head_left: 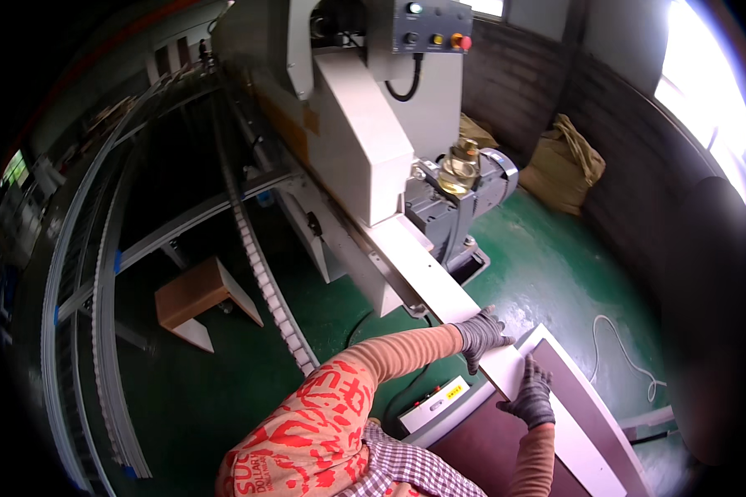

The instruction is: The person operates a large industrial edge banding machine in a factory setting. They feed white rectangular wooden panels into the machine one by one, retrieve them after processing, and stack them on a nearby table. The person wears protective gloves and a patterned shirt while performing the repetitive task.

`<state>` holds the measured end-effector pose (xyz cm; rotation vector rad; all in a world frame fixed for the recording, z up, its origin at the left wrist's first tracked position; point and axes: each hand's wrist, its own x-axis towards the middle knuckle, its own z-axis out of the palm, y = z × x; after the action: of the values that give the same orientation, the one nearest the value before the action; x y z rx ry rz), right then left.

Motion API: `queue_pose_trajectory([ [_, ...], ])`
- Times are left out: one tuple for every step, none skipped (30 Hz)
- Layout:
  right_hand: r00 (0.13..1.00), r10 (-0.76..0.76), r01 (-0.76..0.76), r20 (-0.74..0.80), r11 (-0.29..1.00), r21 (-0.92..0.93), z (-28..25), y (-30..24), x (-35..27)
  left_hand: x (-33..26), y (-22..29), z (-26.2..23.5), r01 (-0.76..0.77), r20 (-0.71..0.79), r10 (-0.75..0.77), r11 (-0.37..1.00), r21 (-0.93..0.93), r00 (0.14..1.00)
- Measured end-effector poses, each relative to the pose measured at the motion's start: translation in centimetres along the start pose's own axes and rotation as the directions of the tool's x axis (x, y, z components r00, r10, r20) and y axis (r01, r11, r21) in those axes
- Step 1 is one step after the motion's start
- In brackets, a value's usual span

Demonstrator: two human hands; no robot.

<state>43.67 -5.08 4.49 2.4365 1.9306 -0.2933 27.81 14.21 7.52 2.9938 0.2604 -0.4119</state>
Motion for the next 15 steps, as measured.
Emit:
queue_pose_trajectory([
  [0.996, 0.029, -0.027, 0.08, 0.999, -0.031, -0.4, 0.1, 0.0, 0.8, 0.9, 0.6, -0.022, -0.031, 0.021, 1.0, -0.018, 0.999],
  [0.992, 0.037, -0.041, 0.123, 0.999, 0.035, -1.4, 0.7, -0.3, 1.2, 0.9, 1.0, -0.055, -0.069, 0.05, 0.995, -0.08, 0.996],
  [0.999, -0.002, -0.002, 0.037, 0.994, 0.106, -1.0, 1.8, -1.3, 1.2, 0.5, 1.5, -0.075, -0.084, 0.064, 0.987, -0.143, 0.994],
  [1.0, 0.014, -0.015, 0.008, 0.994, 0.111, -0.5, 3.1, -2.4, 0.7, 0.7, 0.5, -0.115, -0.06, 0.107, 0.98, -0.159, 0.992],
  [1.0, -0.007, 0.005, 0.009, 0.99, 0.143, -1.4, 3.5, -3.1, 0.6, -0.4, 1.6, -0.121, -0.14, 0.111, 0.991, -0.061, 0.984],
  [1.0, -0.022, 0.023, -0.009, 0.989, 0.148, -0.9, 5.0, -3.8, 0.6, -1.8, 2.4, -0.151, -0.163, 0.137, 0.985, -0.079, 0.977],
  [0.996, 0.043, -0.053, 0.075, 0.989, 0.139, -1.3, 5.7, -4.5, 0.2, -3.0, 2.4, -0.155, -0.129, 0.143, 0.984, -0.093, 0.981],
  [0.999, 0.038, -0.041, 0.033, 0.993, 0.108, -1.1, 6.4, -4.9, -0.6, -4.9, 2.7, -0.112, -0.1, 0.109, 0.994, -0.02, 0.989],
  [0.989, 0.085, -0.097, 0.119, 0.99, 0.104, -1.3, 7.3, -4.8, -1.6, -5.7, 2.3, 0.008, -0.047, -0.005, 0.997, 0.079, 0.999],
  [0.984, 0.109, -0.123, 0.144, 0.988, 0.09, -1.4, 7.7, -4.9, -2.6, -7.4, 1.9, 0.039, 0.008, -0.04, 0.998, 0.051, 0.999],
  [0.979, 0.103, -0.117, 0.176, 0.991, 0.07, -1.6, 8.5, -5.5, -3.0, -9.4, 2.2, 0.097, 0.092, -0.11, 0.987, 0.129, 0.99],
  [0.975, 0.146, -0.157, 0.168, 0.986, 0.054, -1.2, 9.4, -6.6, -3.2, -10.7, 2.6, 0.12, 0.119, -0.138, 0.981, 0.151, 0.983],
  [0.971, 0.169, -0.177, 0.17, 0.983, 0.036, -0.9, 10.2, -7.4, -3.2, -11.6, 2.7, 0.159, 0.15, -0.184, 0.973, 0.165, 0.971],
  [0.968, 0.176, -0.182, 0.177, 0.983, 0.02, -0.5, 10.8, -7.9, -3.2, -12.4, 2.3, 0.155, 0.172, -0.18, 0.976, 0.152, 0.968],
  [0.964, 0.196, -0.201, 0.178, 0.98, 0.007, 0.1, 11.3, -8.3, -3.3, -13.4, 2.5, 0.166, 0.191, -0.19, 0.977, 0.135, 0.963],
])
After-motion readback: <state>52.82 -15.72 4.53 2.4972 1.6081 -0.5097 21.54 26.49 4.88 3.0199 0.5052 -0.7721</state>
